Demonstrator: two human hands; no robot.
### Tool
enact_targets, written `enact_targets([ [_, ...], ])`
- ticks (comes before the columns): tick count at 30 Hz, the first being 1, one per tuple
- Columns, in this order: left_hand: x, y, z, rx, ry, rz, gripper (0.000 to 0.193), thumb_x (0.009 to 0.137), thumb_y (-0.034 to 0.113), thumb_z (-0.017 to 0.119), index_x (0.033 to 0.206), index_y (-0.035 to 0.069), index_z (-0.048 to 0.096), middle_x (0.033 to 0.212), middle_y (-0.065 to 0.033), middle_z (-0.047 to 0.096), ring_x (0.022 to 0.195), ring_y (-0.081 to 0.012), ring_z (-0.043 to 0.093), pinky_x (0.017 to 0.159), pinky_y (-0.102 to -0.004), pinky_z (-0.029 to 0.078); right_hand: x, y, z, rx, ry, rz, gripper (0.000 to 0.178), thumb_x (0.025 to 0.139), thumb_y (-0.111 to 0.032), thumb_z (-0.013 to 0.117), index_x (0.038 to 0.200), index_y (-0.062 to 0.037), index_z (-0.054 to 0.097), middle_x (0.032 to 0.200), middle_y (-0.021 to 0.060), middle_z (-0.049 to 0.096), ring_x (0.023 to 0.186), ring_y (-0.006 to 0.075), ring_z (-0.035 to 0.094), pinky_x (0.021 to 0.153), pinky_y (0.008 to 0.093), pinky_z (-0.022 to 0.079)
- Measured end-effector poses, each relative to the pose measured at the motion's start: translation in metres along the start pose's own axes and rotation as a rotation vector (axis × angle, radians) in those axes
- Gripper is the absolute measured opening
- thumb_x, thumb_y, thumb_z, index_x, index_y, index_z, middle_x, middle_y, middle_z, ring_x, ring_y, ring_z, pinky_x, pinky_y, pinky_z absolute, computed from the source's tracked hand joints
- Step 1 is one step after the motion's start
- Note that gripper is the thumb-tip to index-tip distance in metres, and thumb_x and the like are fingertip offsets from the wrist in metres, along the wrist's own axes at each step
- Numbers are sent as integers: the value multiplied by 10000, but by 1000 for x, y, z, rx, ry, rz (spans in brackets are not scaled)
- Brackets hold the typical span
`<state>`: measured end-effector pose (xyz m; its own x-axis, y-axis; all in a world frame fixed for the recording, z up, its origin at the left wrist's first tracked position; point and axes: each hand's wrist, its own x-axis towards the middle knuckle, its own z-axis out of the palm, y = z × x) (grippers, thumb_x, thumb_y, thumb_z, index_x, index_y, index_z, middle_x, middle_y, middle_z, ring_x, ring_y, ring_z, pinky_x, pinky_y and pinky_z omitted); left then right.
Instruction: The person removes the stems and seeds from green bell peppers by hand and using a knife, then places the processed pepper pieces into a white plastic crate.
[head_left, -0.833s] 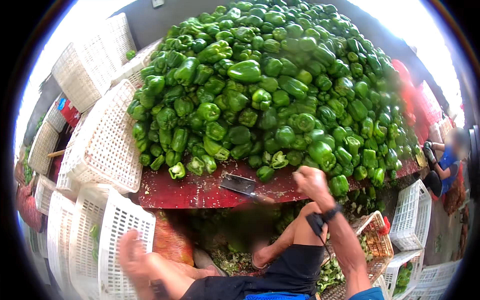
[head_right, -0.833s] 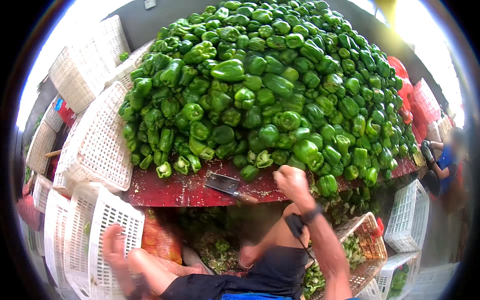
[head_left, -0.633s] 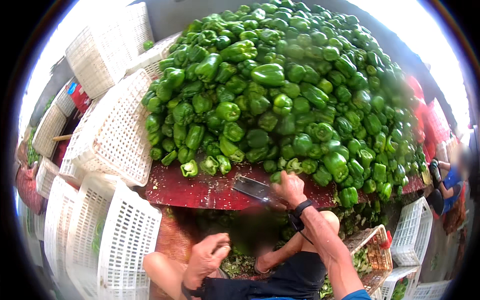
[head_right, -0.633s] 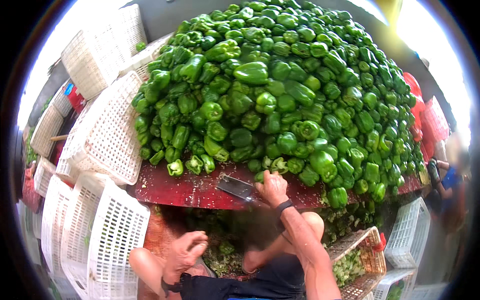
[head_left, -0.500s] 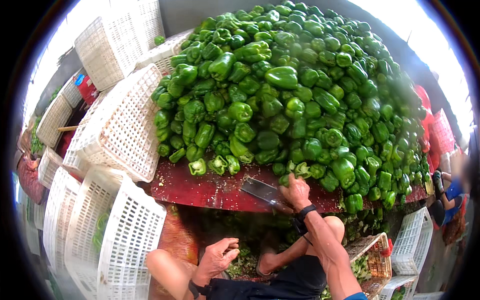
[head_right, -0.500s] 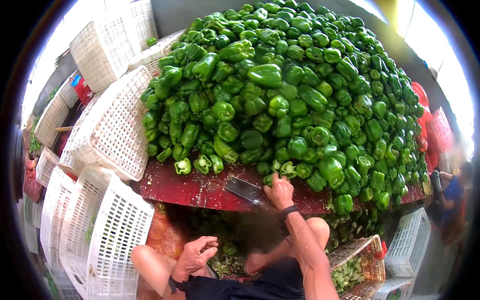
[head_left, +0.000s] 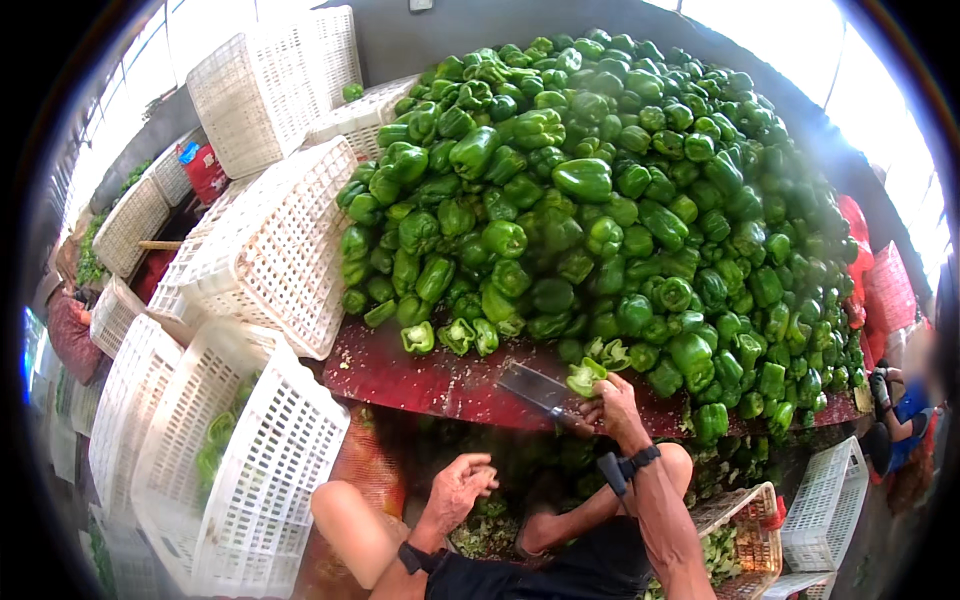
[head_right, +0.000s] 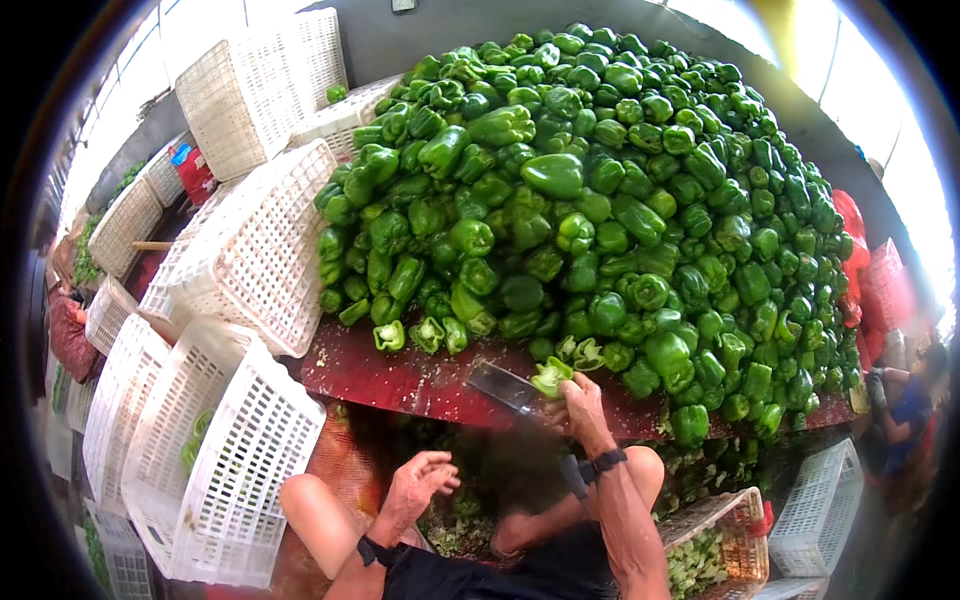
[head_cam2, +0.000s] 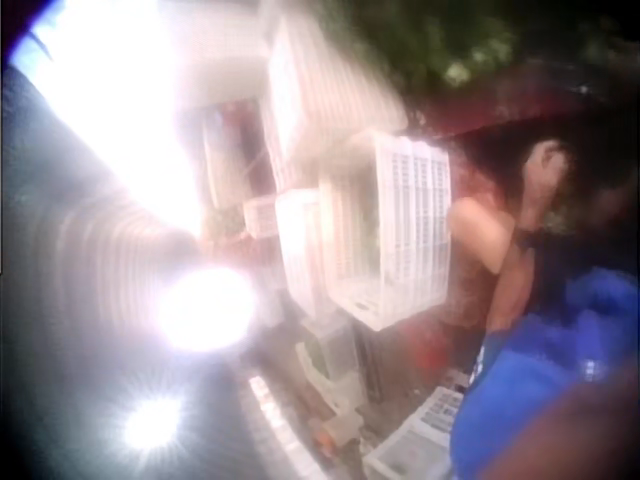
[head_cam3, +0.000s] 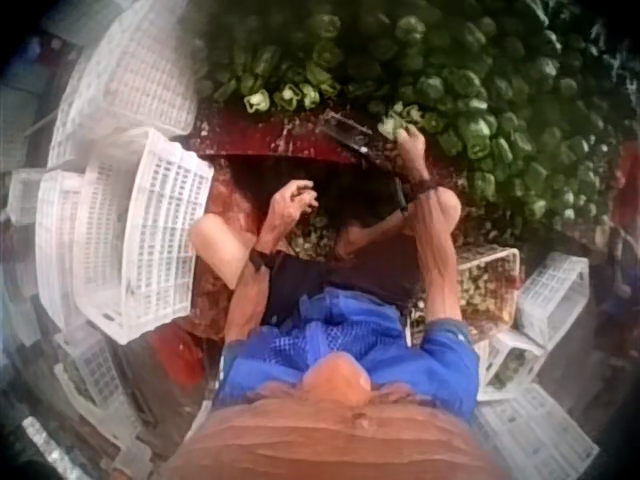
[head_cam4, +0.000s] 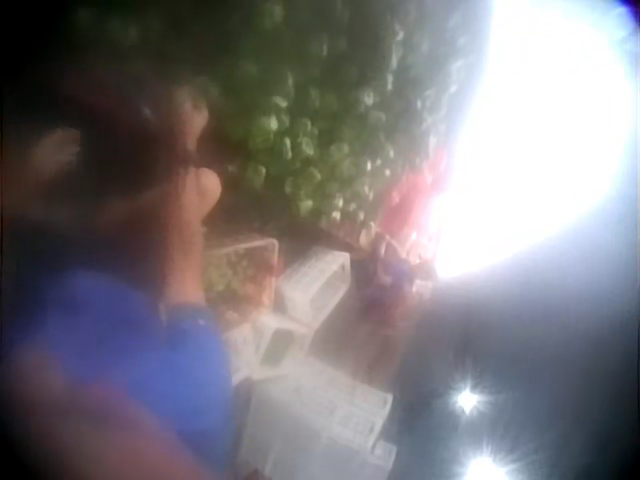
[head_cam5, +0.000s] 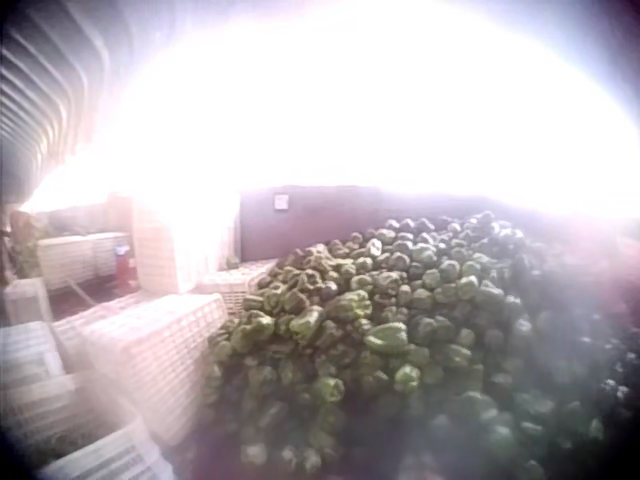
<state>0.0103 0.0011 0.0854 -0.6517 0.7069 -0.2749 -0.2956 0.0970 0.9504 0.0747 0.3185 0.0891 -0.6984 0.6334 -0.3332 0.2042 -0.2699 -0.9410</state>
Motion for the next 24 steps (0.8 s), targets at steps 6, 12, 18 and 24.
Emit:
enact_targets([
  [6, 18, -14, 28, -529, 22, 131, 606, 1017, 463, 422, 1452, 42, 391, 1260, -159, 592, 1059, -231, 630, 882, -380, 531, -104, 13, 79, 343, -413, 215, 219, 939, -147, 494, 1023, 29, 593, 770, 164, 681, 556, 229, 648, 452, 315, 522],
  [12, 16, -21, 12, -781, 192, 97, 500, 1040, 418, 386, 1338, 29, 483, 1156, -166, 624, 1017, -269, 629, 910, -427, 511, -145, -1, 128, -50, -544, 339, 290, 963, -275, 547, 963, 7, 615, 725, 103, 670, 594, 202, 641, 496, 309, 499],
  [18, 14, -20, 15, -680, 272, 98, 371, 1027, 287, 453, 1213, -6, 585, 1133, -81, 626, 996, -187, 622, 892, -331, 493, -142, -7, 109, -725, -368, -734, 174, 840, -162, 667, 939, -31, 609, 746, 180, 628, 637, 324, 619, 575, 387, 494],
  [24, 13, -19, 12, 586, 353, 555, 339, 1020, 298, 447, 1102, 21, 624, 1074, -184, 645, 951, -310, 637, 814, -351, 496, -123, 13, 106, -999, -495, -676, 175, 769, -113, 659, 879, -41, 544, 785, 164, 590, 688, 359, 595, 572, 438, 490],
])
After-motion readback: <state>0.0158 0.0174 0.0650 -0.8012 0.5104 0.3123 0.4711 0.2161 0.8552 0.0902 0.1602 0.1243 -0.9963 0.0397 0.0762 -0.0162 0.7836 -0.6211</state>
